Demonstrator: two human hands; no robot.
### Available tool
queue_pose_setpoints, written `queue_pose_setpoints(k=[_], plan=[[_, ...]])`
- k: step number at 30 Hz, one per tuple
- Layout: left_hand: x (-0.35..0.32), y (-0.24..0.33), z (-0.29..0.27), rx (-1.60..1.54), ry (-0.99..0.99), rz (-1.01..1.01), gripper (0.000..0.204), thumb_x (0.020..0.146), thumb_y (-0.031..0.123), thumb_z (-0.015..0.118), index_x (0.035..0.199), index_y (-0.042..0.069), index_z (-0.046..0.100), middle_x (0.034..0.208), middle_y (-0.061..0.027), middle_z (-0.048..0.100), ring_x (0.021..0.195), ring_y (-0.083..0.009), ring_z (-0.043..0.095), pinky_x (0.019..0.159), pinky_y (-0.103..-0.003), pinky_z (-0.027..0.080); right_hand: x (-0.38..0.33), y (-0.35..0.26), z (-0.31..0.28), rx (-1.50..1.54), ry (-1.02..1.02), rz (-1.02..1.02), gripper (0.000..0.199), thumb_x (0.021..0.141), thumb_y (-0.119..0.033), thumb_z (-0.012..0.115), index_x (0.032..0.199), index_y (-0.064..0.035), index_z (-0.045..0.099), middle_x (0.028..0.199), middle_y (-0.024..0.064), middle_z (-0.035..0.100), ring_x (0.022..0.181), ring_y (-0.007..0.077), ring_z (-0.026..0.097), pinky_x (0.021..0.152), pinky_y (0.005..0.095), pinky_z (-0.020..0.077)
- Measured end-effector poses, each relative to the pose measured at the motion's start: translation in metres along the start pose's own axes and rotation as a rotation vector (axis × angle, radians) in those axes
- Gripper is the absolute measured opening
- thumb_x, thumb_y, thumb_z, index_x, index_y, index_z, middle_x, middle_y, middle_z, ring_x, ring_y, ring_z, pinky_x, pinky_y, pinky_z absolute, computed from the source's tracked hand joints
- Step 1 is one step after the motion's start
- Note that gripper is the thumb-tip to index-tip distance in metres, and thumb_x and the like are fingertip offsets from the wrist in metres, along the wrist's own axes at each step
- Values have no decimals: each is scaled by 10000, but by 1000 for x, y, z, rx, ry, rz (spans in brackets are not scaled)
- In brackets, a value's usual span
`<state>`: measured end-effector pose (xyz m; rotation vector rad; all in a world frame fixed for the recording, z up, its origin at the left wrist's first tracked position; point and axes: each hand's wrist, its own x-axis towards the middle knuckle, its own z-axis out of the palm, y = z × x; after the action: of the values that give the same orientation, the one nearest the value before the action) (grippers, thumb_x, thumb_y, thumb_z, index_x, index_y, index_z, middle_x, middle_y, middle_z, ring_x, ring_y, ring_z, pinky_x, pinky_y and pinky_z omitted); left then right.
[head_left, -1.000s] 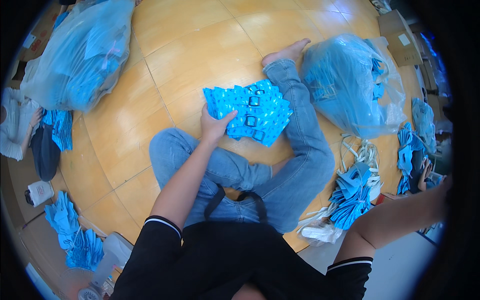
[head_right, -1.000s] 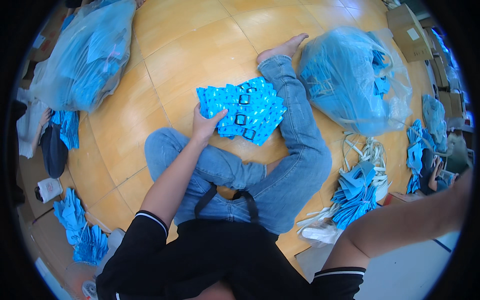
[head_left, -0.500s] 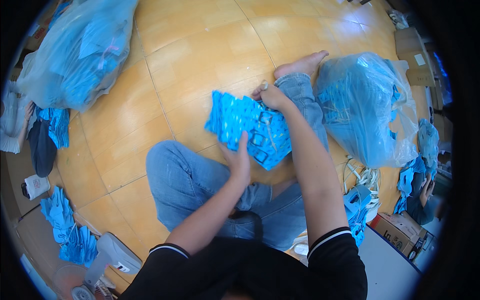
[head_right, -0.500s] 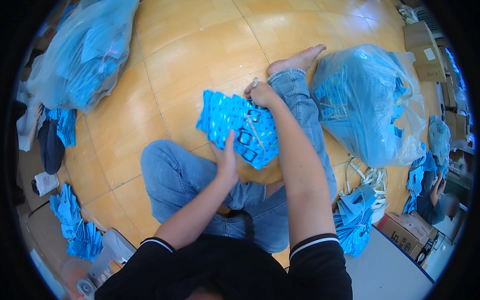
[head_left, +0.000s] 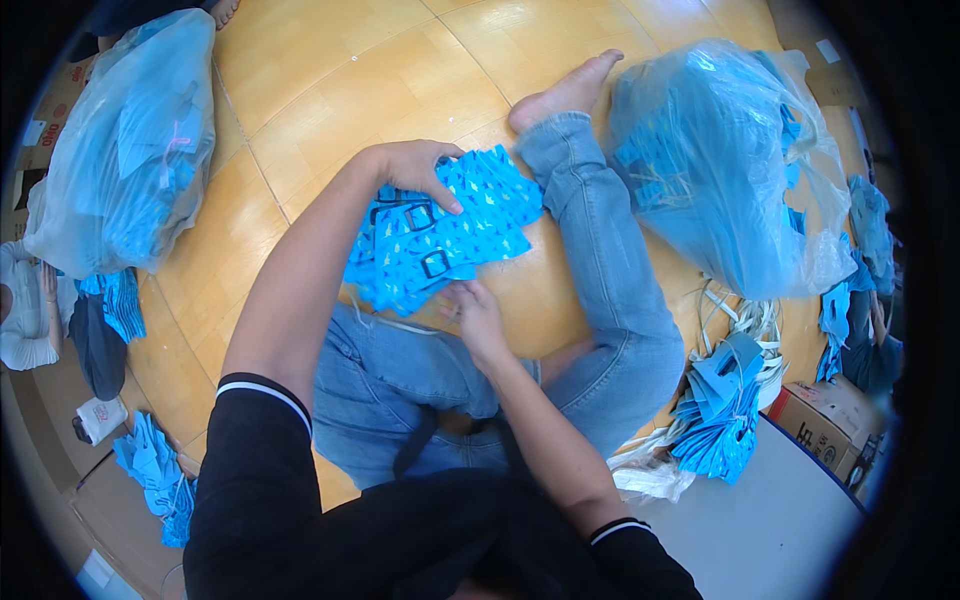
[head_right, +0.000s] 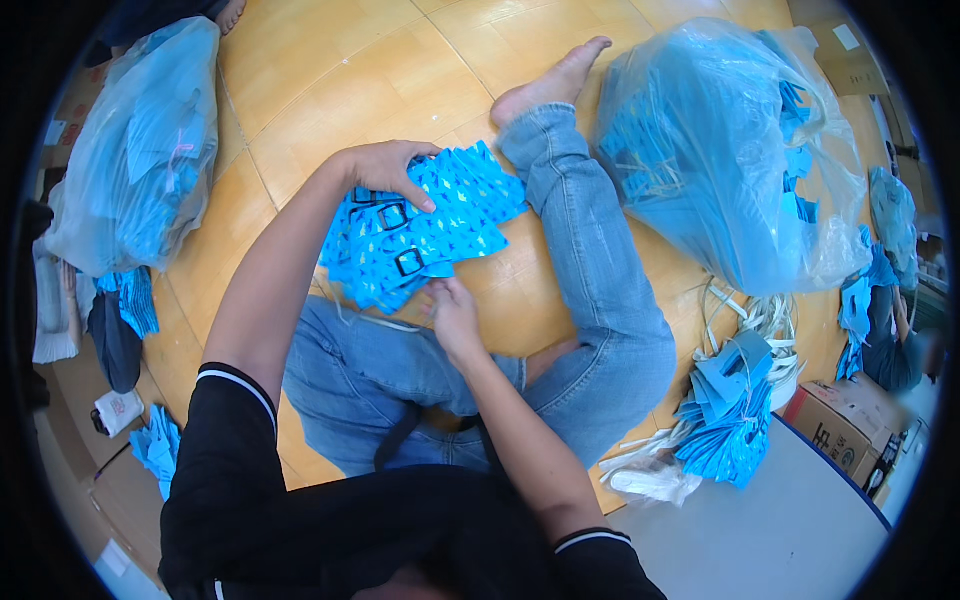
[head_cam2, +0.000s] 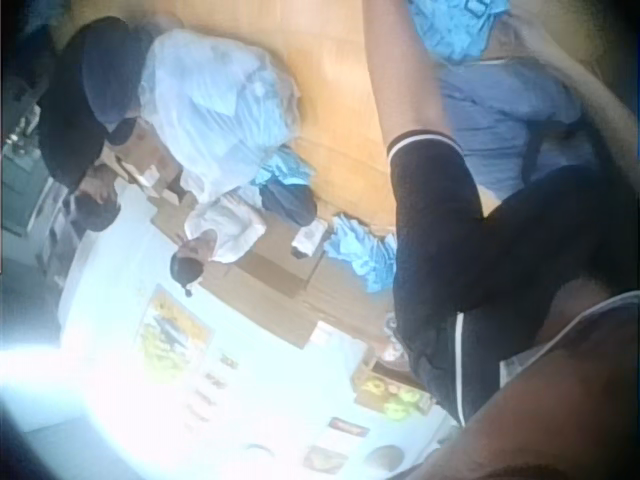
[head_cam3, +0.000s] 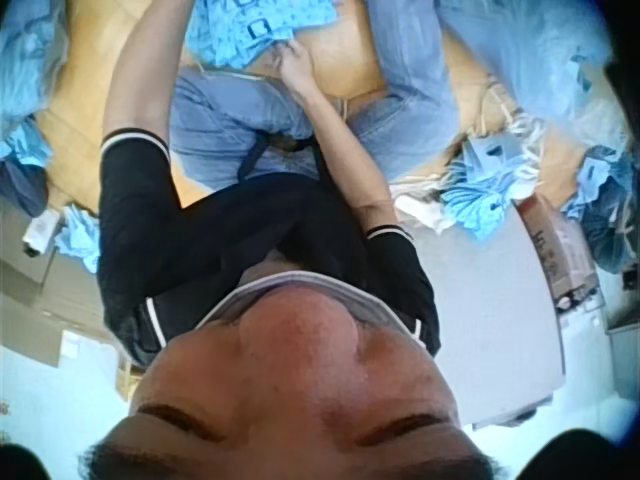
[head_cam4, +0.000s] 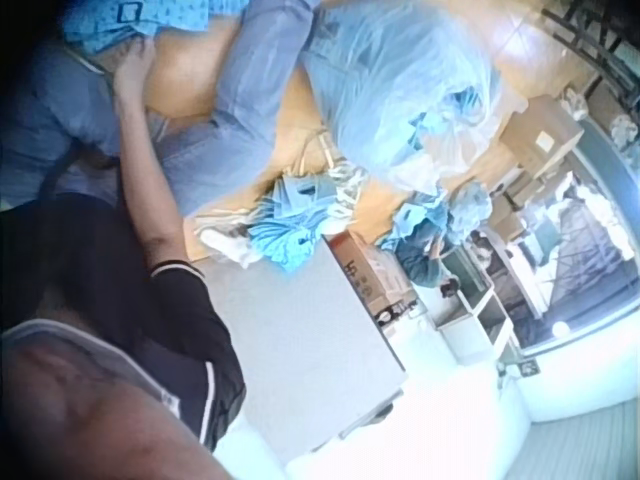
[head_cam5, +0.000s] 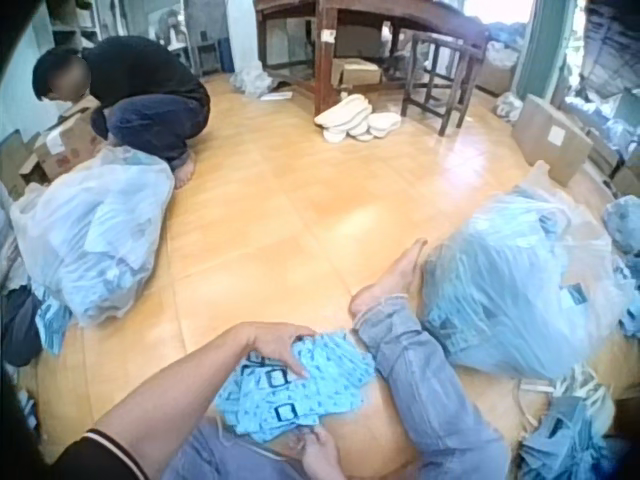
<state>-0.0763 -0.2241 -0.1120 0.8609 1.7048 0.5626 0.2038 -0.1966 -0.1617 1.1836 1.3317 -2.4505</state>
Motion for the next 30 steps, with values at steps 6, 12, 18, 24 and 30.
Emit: queue_pose_setpoints(k=[6,12,18,24,30], plan=[[1,16,30,415,-282,19,1199,572,496,913,1519,21,349,1470,-235,484,1360,-342,477,1109,-390,410,-32,-16,18,-704,-380,109,304,1017,-270,522,1082,-18,678,887,97,678,896,142,642,810,328,504],[-47,14,34,267,173,276,1090,660,478,874,1512,25,367,1456,-228,501,1363,-339,475,1120,-386,392,-84,-117,-56,-675,-546,279,336,1032,-179,465,1274,-19,635,1179,75,700,1030,153,677,780,286,554],[-149,10,94,-99,907,-72,707,758,419,832,1290,16,599,1233,-194,608,1176,-340,575,1002,-422,465,-103,-181,-88,-646,157,-267,282,1012,-164,520,1210,-15,654,1026,114,726,815,154,710,640,251,525],[-156,3,159,174,1082,-98,692,700,388,870,1231,16,628,1112,-173,579,1059,-337,567,903,-438,478,-26,-123,-72,-1566,68,-544,333,969,-162,568,1237,23,633,1342,301,546,1197,397,586,1010,415,466],[-144,-11,175,134,1197,-89,477,751,249,821,1139,26,654,1041,-137,609,902,-286,597,788,-388,511,-48,-81,-52,-1220,330,-757,361,974,-219,577,1246,11,635,1438,322,443,1300,443,487,1073,433,412]])
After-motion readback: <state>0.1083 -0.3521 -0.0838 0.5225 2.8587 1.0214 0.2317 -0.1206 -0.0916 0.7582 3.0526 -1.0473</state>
